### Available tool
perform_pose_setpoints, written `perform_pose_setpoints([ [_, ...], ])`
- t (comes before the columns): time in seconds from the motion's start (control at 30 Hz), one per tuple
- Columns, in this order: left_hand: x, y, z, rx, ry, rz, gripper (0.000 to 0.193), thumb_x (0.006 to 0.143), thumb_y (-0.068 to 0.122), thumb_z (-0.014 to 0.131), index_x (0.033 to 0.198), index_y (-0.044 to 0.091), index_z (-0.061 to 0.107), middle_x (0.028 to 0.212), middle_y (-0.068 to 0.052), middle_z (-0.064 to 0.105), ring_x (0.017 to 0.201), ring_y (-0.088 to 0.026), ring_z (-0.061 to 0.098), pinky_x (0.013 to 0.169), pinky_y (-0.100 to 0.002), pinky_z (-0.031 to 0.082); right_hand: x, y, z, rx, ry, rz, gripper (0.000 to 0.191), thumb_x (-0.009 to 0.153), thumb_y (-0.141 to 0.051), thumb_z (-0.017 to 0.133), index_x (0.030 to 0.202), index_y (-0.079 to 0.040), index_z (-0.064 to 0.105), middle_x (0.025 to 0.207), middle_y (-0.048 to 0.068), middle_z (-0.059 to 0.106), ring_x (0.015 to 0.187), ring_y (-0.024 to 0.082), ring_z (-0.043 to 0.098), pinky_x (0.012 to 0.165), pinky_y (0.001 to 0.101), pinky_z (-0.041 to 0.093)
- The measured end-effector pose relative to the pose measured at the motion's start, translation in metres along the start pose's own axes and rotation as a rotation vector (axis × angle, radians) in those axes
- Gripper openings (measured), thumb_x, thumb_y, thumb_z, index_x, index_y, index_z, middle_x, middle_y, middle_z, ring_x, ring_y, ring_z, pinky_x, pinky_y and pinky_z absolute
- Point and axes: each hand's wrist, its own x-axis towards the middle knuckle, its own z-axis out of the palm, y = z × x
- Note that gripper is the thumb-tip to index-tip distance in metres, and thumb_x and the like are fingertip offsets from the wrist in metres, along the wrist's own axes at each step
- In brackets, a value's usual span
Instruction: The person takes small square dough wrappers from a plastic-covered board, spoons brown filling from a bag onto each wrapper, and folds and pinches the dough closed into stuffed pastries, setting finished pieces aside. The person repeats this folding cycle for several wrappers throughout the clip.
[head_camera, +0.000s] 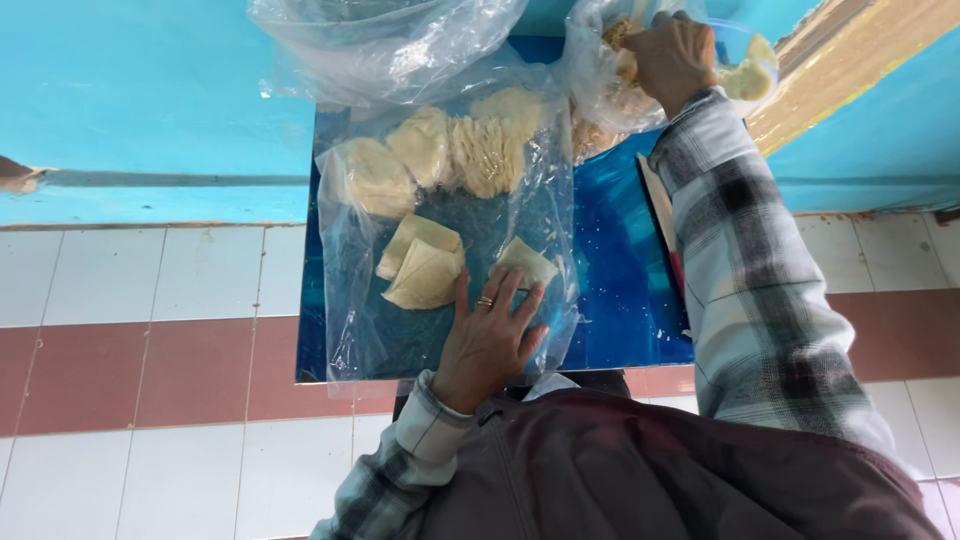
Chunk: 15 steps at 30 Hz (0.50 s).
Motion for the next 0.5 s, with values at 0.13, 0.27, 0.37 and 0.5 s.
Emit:
perform_pose_setpoints([
  [0.13, -0.001, 0.002, -0.003, -0.015, -0.024, -0.018, 0.052, 0.095, 0.037, 0.065, 0.14, 0.01, 0.059, 0.142, -0.015, 0.052, 0.14, -0.032, 0.046, 0.117, -0.07, 0.023, 0.004, -0.001, 0.008, -0.145, 0.037, -0.122, 0.017, 0.095, -0.015, 0.065, 0.103, -0.023, 0.077, 0.108, 0.006, 0.065, 0.108, 0.025, 0.063, 0.077, 0.0414, 0.047],
  [0.27, 0.001, 0.002, -0.004, 0.002, 0.0, -0.004, 0.052, 0.095, 0.036, 0.065, 0.14, 0.009, 0.059, 0.143, -0.016, 0.051, 0.139, -0.033, 0.046, 0.117, -0.07, 0.023, 0.01, -0.009, -0.001, -0.357, -0.063, -0.111, 0.014, 0.09, -0.024, 0.067, 0.083, -0.023, 0.079, 0.112, 0.002, 0.066, 0.117, 0.023, 0.059, 0.086, 0.0415, 0.045],
  [0.37, 0.0, 0.002, -0.003, -0.008, 0.013, -0.009, 0.052, 0.095, 0.036, 0.064, 0.14, 0.009, 0.059, 0.143, -0.016, 0.052, 0.139, -0.033, 0.046, 0.118, -0.07, 0.022, 0.01, -0.005, -0.016, -0.418, -0.07, -0.172, 0.015, 0.092, -0.024, 0.067, 0.082, -0.024, 0.078, 0.114, -0.001, 0.067, 0.122, 0.019, 0.057, 0.099, 0.0403, 0.04],
  [0.5, 0.0, 0.002, 0.001, -0.015, -0.008, -0.018, 0.052, 0.095, 0.035, 0.064, 0.139, 0.009, 0.059, 0.142, -0.015, 0.052, 0.139, -0.032, 0.047, 0.117, -0.071, 0.021, 0.003, -0.003, -0.02, -0.434, 0.081, -0.19, 0.013, 0.1, -0.026, 0.067, 0.092, -0.027, 0.078, 0.101, 0.002, 0.07, 0.116, 0.017, 0.06, 0.106, 0.0407, 0.037],
])
